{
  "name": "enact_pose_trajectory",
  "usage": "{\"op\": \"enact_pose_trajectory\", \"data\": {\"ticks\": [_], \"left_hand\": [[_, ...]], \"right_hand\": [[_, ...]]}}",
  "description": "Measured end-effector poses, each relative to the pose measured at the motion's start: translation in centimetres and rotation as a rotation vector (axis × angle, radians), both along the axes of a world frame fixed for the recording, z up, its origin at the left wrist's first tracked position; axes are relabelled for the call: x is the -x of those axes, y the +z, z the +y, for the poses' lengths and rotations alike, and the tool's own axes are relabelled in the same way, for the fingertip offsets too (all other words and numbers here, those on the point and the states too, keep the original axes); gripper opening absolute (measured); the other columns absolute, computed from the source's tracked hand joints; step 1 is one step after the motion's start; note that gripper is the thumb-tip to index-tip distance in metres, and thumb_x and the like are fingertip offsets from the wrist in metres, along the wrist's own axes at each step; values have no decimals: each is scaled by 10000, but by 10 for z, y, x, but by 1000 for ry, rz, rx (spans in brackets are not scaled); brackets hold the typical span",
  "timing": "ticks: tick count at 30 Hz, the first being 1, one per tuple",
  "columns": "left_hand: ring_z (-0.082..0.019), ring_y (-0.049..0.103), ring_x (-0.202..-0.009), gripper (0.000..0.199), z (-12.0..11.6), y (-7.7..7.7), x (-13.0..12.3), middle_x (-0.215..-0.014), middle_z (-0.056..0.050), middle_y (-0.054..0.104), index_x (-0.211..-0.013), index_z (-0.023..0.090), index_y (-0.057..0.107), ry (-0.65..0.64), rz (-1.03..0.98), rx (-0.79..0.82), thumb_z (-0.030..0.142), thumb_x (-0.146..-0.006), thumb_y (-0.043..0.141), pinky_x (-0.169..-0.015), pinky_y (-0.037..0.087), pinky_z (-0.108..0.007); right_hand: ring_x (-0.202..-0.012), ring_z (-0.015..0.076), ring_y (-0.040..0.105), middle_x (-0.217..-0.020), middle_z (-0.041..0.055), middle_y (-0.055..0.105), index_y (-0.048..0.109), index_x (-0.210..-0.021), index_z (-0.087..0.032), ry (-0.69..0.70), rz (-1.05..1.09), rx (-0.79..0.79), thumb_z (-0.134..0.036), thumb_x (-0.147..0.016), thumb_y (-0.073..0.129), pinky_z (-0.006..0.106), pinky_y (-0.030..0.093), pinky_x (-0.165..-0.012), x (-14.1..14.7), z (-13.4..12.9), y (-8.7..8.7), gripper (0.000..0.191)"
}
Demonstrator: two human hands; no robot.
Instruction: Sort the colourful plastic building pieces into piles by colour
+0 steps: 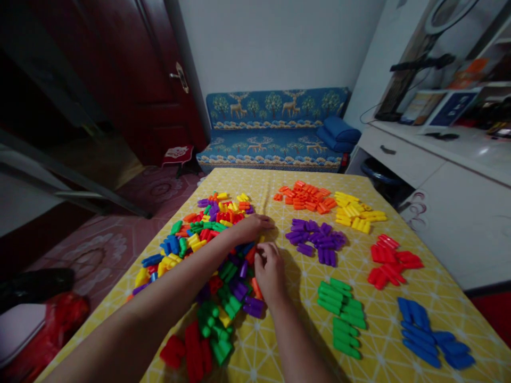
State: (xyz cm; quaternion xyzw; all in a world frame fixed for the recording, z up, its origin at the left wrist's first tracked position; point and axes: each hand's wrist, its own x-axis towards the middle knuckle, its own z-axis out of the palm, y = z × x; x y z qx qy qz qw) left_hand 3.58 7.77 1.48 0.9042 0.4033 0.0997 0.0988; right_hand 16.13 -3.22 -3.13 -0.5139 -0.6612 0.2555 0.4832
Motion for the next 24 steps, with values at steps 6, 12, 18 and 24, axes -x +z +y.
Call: {"op": "enact_pose_trajectory", "data": {"ticks": [6, 12, 18, 24], "left_hand": [[-221, 658, -933, 262, -5, 6, 3, -968, -99, 699, -976, 190, 737, 260, 45, -45, 155, -853, 508, -791, 516, -291], [-197, 637, -982, 375, -22, 12, 9, -1036, -82, 699, -1089, 206, 711, 263, -64, -88, 79, -808, 498, -855, 508, -285], [-241, 644, -978, 273, -20, 5, 5, -993, -93, 708, -1014, 220, 739, 127, 87, -4, 183, -806, 566, -883, 500, -339], [-235, 666, -970, 253, -11, 14, -6, -1015, -96, 724, -1021, 216, 746, 322, 69, 31, 224, -850, 559, -822, 515, -304]], "right_hand": [[-1091, 261, 603, -1180, 130, 619, 660, -1095, -210, -8, -33, -108, -198, -828, 485, 450, 516, -939, -3, 11, -9, 320], [-1081, 195, 612, -1100, 55, 668, 663, -1133, -272, 182, -57, -96, -38, -774, 348, 377, 495, -977, 3, 11, -5, 532], [-1006, 207, 619, -1026, 95, 665, 697, -957, -196, -28, 4, -114, -91, -812, 393, 368, 509, -920, -1, 11, -10, 353], [-968, 219, 626, -998, 108, 681, 680, -937, -175, -146, 115, -87, -163, -805, 449, 393, 505, -913, -2, 14, -13, 266]]}}
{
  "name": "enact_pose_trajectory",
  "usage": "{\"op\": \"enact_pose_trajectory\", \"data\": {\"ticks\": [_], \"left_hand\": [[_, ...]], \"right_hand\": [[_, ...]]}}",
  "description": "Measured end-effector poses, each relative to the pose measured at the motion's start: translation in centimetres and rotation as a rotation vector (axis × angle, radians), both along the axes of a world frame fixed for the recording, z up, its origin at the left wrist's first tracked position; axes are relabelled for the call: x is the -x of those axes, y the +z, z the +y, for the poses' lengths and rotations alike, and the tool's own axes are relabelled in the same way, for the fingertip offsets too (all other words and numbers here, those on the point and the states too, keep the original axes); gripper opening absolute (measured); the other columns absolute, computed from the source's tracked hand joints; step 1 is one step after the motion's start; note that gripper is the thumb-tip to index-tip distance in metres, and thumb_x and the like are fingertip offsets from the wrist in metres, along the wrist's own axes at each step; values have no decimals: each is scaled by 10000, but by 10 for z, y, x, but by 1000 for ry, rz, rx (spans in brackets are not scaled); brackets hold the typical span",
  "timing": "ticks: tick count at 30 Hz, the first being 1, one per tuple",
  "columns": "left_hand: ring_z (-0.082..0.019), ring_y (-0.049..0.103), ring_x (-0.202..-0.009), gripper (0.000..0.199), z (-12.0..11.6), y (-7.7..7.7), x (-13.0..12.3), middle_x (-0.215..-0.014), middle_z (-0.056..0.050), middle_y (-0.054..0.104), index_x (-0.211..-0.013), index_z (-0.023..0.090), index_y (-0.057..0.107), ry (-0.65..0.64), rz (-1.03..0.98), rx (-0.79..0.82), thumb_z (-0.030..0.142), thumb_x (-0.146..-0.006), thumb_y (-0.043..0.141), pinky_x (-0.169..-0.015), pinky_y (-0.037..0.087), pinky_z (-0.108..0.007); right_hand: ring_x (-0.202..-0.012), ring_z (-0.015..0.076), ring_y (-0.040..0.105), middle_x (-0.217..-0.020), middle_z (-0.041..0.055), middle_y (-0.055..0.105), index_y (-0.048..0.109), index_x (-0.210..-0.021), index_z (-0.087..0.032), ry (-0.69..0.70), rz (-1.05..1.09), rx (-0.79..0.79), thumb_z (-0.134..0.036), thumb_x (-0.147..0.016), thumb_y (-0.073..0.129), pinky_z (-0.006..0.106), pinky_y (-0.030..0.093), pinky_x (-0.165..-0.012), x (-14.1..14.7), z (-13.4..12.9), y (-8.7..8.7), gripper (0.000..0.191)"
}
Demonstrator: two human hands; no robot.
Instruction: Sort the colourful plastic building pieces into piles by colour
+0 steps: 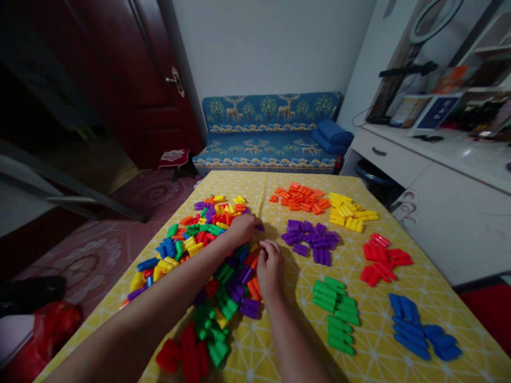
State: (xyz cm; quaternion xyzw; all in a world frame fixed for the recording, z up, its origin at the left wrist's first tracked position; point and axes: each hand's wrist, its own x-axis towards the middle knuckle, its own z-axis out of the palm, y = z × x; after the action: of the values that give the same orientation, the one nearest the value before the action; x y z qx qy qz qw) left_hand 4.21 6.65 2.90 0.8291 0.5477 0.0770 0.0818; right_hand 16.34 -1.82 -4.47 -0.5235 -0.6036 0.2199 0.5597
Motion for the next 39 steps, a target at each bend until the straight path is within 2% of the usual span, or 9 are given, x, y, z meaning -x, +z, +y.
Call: {"op": "enact_pose_trajectory", "data": {"ticks": [5, 9, 12, 17, 21, 26, 30, 33, 39], "left_hand": [[-190, 675, -914, 297, 20, 5, -25, -1008, -77, 746, -1107, 192, 730, 85, -232, 93, 273, -851, 603, -826, 511, -265], [-162, 677, -794, 234, 32, 4, -48, -843, -40, 765, -995, 172, 773, 31, -274, 214, 239, -805, 655, -748, 516, -227], [-136, 678, -783, 228, 29, 6, -48, -839, -16, 770, -995, 178, 773, -13, -303, 265, 204, -804, 651, -732, 508, -195], [-151, 689, -855, 311, -9, 13, -5, -975, -47, 764, -1110, 147, 723, 8, -450, 191, 171, -833, 586, -765, 520, -215], [-179, 695, -857, 292, -60, 17, 37, -961, -45, 762, -1070, 179, 735, 27, -529, 83, 158, -833, 566, -778, 531, -260], [-205, 663, -971, 300, -103, 12, 53, -1050, -42, 738, -1094, 230, 721, -39, -517, -43, 170, -812, 638, -907, 492, -319], [-250, 611, -1059, 431, -112, 0, 50, -1165, -57, 689, -1177, 266, 683, -37, -444, -85, 374, -764, 743, -947, 461, -383], [-264, 582, -1093, 411, -114, -6, 48, -1205, -46, 670, -1152, 292, 694, 14, -387, -125, 428, -766, 737, -972, 433, -419], [-242, 580, -1093, 308, -114, -12, 48, -1205, -29, 670, -1100, 290, 705, 32, -366, -167, 402, -814, 688, -972, 424, -419]], "right_hand": [[-987, 224, 639, -1034, 99, 691, 644, -1013, -190, -14, 104, 125, -157, -775, 444, 397, 507, -921, 0, 0, -1, 313], [-1009, 219, 641, -1053, 88, 692, 635, -1016, -221, 5, 120, 154, -129, -756, 443, 390, 506, -941, -4, 0, 1, 336], [-1018, 220, 642, -1059, 87, 692, 632, -1020, -222, -5, 113, 161, -116, -750, 439, 397, 505, -948, -6, 0, 1, 348], [-1008, 218, 643, -1054, 92, 691, 647, -1042, -205, 14, 65, 121, -94, -757, 436, 390, 514, -935, -6, 0, 0, 372], [-1179, 221, 551, -1246, 84, 643, 679, -1097, -199, 98, -177, 11, -6, -741, 390, 421, 432, -1049, -5, 0, 4, 498], [-1081, 231, 545, -1188, 25, 676, 733, -904, -261, 179, -454, -14, 60, -721, 388, 386, 474, -956, -5, -2, 13, 504], [-1000, 230, 568, -996, 75, 673, 720, -943, -240, 118, -467, 11, 16, -752, 440, 377, 484, -909, -8, 0, 11, 425], [-967, 228, 586, -966, 81, 656, 690, -960, -211, 55, -401, 30, -77, -798, 491, 378, 491, -874, -8, 0, 8, 289], [-823, 191, 625, -970, 94, 687, 659, -1019, -165, -106, -4, 21, -327, -859, 565, 302, 507, -676, -18, -7, 27, 246]]}}
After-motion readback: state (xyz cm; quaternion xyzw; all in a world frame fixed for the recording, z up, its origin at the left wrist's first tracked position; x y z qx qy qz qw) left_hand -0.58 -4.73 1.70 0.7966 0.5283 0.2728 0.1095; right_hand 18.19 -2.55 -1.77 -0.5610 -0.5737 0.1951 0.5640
